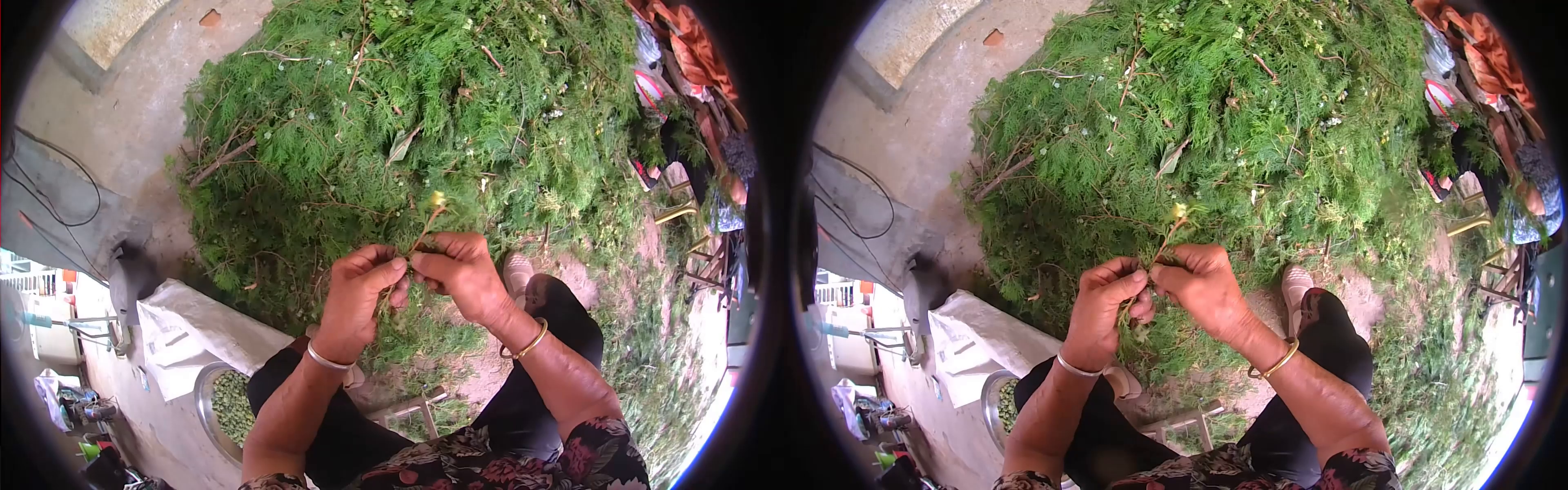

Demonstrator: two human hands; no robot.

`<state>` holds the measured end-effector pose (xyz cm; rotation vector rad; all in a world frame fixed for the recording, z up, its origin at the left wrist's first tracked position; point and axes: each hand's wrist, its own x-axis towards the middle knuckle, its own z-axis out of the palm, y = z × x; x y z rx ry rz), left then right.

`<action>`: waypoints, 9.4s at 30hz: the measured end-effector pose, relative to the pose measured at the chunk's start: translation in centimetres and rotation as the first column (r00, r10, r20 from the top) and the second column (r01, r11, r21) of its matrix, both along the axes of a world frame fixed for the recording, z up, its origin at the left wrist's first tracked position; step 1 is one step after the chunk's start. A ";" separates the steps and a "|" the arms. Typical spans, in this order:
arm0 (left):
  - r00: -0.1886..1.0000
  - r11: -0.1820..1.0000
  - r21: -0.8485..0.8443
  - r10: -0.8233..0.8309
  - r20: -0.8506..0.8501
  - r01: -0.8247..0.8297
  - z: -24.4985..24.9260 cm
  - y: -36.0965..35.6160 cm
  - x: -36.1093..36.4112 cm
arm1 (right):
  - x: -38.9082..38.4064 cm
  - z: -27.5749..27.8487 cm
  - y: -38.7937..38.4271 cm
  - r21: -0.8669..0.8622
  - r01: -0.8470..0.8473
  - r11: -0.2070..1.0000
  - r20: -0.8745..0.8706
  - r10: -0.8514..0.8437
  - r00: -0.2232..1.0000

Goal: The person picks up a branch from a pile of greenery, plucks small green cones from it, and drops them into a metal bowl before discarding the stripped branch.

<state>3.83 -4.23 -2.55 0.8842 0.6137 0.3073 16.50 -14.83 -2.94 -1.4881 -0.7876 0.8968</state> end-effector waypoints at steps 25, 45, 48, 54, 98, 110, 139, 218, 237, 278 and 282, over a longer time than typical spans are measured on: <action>0.999 0.973 0.231 -0.026 0.032 0.018 0.8 1.9 -1.7 | 3.4 1.6 -0.5 -0.131 0.053 0.990 -0.100 -0.066 0.993; 0.986 0.995 0.023 0.097 0.135 -0.101 -1.0 3.1 -0.9 | 4.7 1.8 -1.4 0.122 0.285 0.951 -0.603 -0.157 0.782; 0.999 0.987 0.158 0.013 0.047 -0.020 -0.4 1.8 -0.6 | 3.0 1.7 -0.6 0.065 0.186 0.980 -0.475 -0.134 0.870; 0.996 0.921 0.387 -0.072 0.045 0.049 0.1 -0.9 1.1 | 1.7 -0.6 0.0 -0.039 0.214 0.976 0.222 -0.200 0.954; 0.947 0.883 -0.450 0.249 0.205 -0.135 -0.6 2.3 -0.1 | -0.7 0.9 0.0 0.011 -0.114 0.993 -0.205 0.113 0.972; 0.983 0.911 0.376 0.183 0.002 -0.170 1.9 2.7 -1.2 | 0.8 1.8 -1.1 -0.046 -0.135 0.990 -0.063 0.132 0.989; 0.989 0.507 0.856 -0.038 0.140 -0.102 -10.5 -12.1 14.6 | 6.3 3.7 -3.9 0.130 0.423 0.897 -0.651 -0.245 0.718; 0.881 0.893 0.049 0.451 -0.141 -0.448 -15.9 14.8 6.6 | 2.6 0.0 -2.5 0.059 0.139 0.989 0.594 -0.146 0.791; 0.977 0.867 0.491 0.030 -0.209 0.079 1.1 0.6 -0.4 | 1.0 0.1 -1.8 -0.009 0.119 0.993 0.351 -0.108 0.930; 0.920 0.728 0.579 -0.195 -0.339 0.368 2.2 2.3 -3.7 | 4.4 0.9 -1.7 0.069 0.140 0.988 -0.577 -0.075 0.813; 0.924 0.783 0.512 -0.206 -0.323 0.353 1.8 2.0 -3.7 | 3.5 1.2 -1.0 0.016 0.072 0.997 -0.551 -0.052 0.833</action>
